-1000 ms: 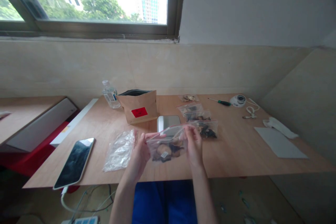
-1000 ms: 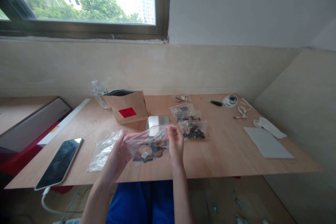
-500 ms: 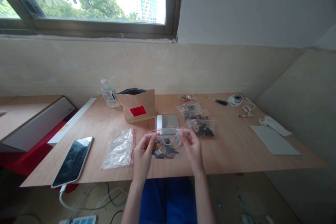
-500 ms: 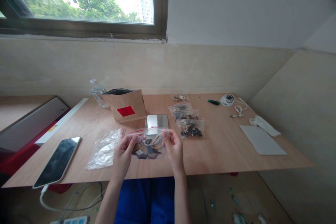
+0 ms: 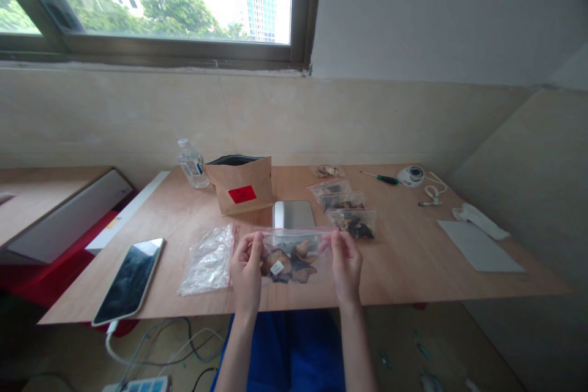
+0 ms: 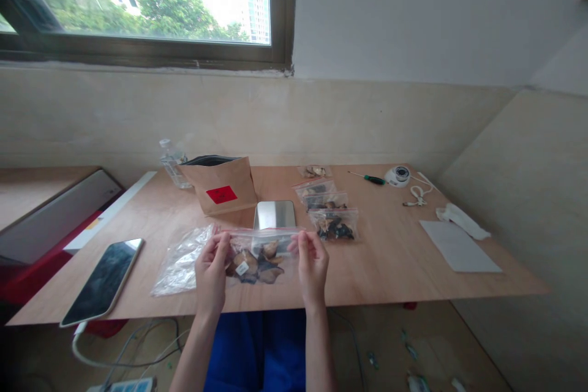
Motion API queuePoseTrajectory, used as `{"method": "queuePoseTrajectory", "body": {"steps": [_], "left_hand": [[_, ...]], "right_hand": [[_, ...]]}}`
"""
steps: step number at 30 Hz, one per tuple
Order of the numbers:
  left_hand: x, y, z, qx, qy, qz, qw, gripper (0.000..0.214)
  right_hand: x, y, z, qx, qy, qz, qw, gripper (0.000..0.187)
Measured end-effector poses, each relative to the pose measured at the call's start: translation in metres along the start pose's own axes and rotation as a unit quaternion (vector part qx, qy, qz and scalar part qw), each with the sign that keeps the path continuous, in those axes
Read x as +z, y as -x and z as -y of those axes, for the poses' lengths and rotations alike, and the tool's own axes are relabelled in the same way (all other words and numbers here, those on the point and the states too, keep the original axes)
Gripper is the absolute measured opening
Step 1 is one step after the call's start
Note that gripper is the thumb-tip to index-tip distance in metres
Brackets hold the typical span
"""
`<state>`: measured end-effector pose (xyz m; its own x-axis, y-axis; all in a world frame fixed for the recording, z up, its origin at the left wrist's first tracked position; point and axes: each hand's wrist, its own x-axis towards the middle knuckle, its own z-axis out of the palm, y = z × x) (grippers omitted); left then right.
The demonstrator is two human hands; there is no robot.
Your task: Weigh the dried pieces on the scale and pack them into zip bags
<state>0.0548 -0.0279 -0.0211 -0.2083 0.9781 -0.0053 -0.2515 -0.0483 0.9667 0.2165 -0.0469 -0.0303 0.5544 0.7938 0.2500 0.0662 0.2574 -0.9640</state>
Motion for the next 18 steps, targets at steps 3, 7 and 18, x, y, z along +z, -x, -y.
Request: {"method": "queuePoseTrajectory", "body": {"steps": [3, 7, 18], "left_hand": [[0.002, -0.002, -0.003, -0.003, 0.011, -0.013, 1.0, 0.03], [0.004, -0.005, -0.002, 0.001, 0.005, -0.015, 1.0, 0.031], [-0.005, -0.013, 0.009, 0.009, -0.03, 0.016, 0.999, 0.029]], "right_hand": [[-0.003, -0.001, -0.002, 0.012, 0.009, 0.041, 0.999, 0.03], [-0.009, -0.003, -0.006, 0.028, 0.017, 0.071, 0.997, 0.03], [-0.014, -0.002, -0.014, -0.005, 0.07, 0.054, 0.996, 0.029]]}}
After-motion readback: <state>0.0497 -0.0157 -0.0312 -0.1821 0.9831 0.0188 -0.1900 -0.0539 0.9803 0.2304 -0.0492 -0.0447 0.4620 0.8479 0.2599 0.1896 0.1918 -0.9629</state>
